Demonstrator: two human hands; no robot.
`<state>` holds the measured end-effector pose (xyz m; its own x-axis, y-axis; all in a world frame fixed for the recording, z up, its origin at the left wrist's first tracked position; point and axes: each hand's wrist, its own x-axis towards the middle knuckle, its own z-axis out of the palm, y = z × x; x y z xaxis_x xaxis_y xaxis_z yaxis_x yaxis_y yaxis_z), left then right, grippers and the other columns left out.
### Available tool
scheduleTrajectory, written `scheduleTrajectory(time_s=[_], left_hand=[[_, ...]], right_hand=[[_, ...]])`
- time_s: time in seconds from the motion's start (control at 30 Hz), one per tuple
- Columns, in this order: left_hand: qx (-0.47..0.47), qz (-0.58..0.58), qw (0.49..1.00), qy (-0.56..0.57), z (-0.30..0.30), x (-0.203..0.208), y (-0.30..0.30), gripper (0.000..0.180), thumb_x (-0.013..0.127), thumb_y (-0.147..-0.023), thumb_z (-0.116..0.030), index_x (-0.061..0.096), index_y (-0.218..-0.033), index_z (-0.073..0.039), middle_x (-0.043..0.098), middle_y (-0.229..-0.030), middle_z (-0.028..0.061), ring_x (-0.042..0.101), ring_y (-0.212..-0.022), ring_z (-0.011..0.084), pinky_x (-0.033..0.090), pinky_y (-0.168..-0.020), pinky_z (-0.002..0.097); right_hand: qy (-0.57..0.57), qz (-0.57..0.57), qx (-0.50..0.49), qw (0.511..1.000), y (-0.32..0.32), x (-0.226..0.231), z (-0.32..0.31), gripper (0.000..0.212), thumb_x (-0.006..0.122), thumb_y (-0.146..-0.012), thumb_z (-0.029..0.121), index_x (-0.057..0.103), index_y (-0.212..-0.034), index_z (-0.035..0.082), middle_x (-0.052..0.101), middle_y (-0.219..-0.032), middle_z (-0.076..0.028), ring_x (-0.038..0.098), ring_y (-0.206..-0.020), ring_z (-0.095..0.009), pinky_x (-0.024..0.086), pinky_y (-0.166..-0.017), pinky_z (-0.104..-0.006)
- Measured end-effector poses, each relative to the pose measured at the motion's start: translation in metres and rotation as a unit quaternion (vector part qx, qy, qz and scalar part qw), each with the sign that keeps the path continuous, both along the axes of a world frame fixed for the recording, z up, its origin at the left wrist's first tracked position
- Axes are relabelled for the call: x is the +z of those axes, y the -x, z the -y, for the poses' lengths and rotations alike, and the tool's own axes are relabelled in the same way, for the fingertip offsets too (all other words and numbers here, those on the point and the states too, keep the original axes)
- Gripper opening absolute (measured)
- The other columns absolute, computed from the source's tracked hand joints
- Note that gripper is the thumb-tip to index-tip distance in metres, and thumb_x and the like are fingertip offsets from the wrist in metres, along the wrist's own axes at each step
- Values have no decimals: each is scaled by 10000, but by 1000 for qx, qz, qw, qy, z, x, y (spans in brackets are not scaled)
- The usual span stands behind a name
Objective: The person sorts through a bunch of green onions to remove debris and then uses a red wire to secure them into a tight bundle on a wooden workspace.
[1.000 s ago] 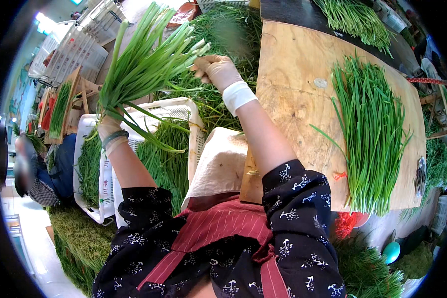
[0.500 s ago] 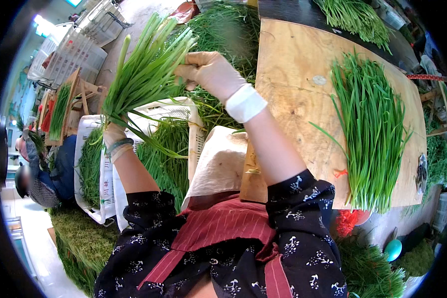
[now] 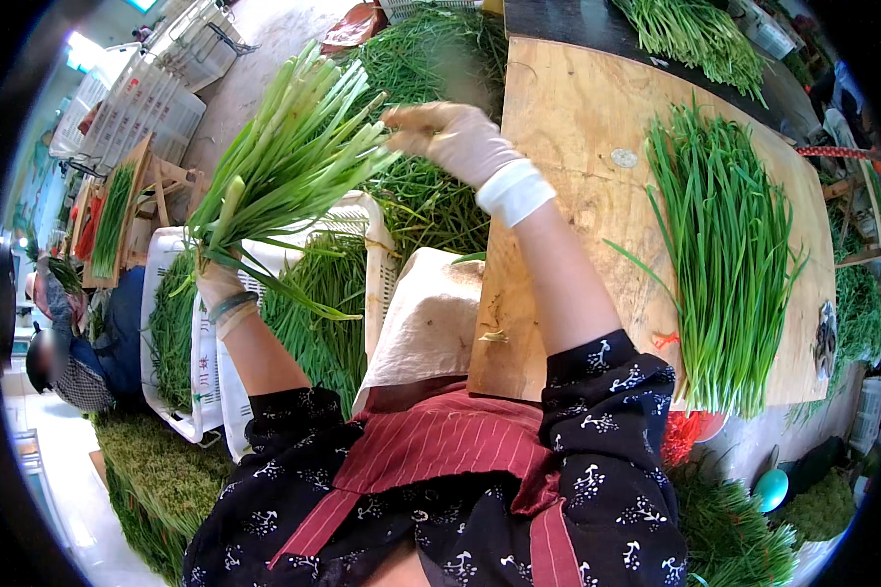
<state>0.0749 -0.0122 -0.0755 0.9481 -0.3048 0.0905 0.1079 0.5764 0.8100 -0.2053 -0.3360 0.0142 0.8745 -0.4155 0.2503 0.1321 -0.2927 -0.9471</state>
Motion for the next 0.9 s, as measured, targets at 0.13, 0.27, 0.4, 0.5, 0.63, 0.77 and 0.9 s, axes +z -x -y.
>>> scheduleTrajectory(time_s=[0.13, 0.27, 0.4, 0.5, 0.63, 0.77, 0.9], left_hand=[[83, 48, 992, -77, -4, 15, 31, 331, 449, -925, -218, 510, -1189, -28, 579, -1141, 128, 598, -938, 208, 517, -796, 388], [34, 195, 952, -233, -18, 4, 22, 372, 426, -945, -209, 459, -1265, -24, 536, -1214, 133, 549, -1044, 217, 432, -933, 328], [113, 257, 906, -317, -24, -10, 10, 377, 462, -923, -208, 472, -1251, -22, 528, -1231, 130, 529, -1088, 222, 418, -957, 341], [-20, 90, 996, -18, -32, -10, 25, 384, 398, -945, -221, 444, -1282, -42, 498, -1291, 94, 463, -1190, 200, 332, -1040, 323], [102, 159, 957, -221, -32, 5, 42, 402, 477, -907, -240, 473, -1255, -39, 520, -1253, 115, 511, -1130, 236, 414, -963, 377], [70, 174, 958, -218, -21, 15, 52, 392, 453, -905, -259, 477, -1264, -102, 511, -1287, 50, 484, -1174, 176, 353, -1024, 331], [34, 182, 960, -210, -12, 28, 67, 364, 427, -923, -267, 491, -1243, -106, 540, -1253, 41, 495, -1157, 170, 341, -1035, 346]], right_hand=[[200, -26, -38, 979, 5, 10, -22, 181, 703, -772, 188, 699, -904, 64, 673, -853, -101, 622, -784, -165, 491, -741, -279], [74, 64, -77, 992, 36, 34, -2, 166, 685, -788, 212, 706, -859, 64, 662, -822, -68, 601, -770, -145, 461, -730, -251], [-29, 175, -255, 951, 57, 61, 30, 197, 655, -826, 204, 680, -942, 47, 650, -911, -49, 550, -909, -112, 410, -867, -244], [-149, 311, -450, 824, 67, 75, 54, 221, 643, -835, 231, 672, -967, 56, 627, -902, -48, 528, -916, -138, 378, -888, -257], [-7, 216, -408, 887, 50, 61, 68, 237, 645, -826, 222, 667, -1004, 67, 648, -934, -48, 563, -869, -142, 424, -800, -251], [127, -87, -66, 986, -1, 19, 30, 338, 668, -793, 276, 653, -1064, 75, 656, -1038, -109, 606, -933, -192, 450, -871, -290], [62, -150, 44, 986, -28, 7, -19, 314, 710, -786, 245, 669, -1018, 38, 692, -860, -53, 603, -758, -104, 501, -704, -258]])
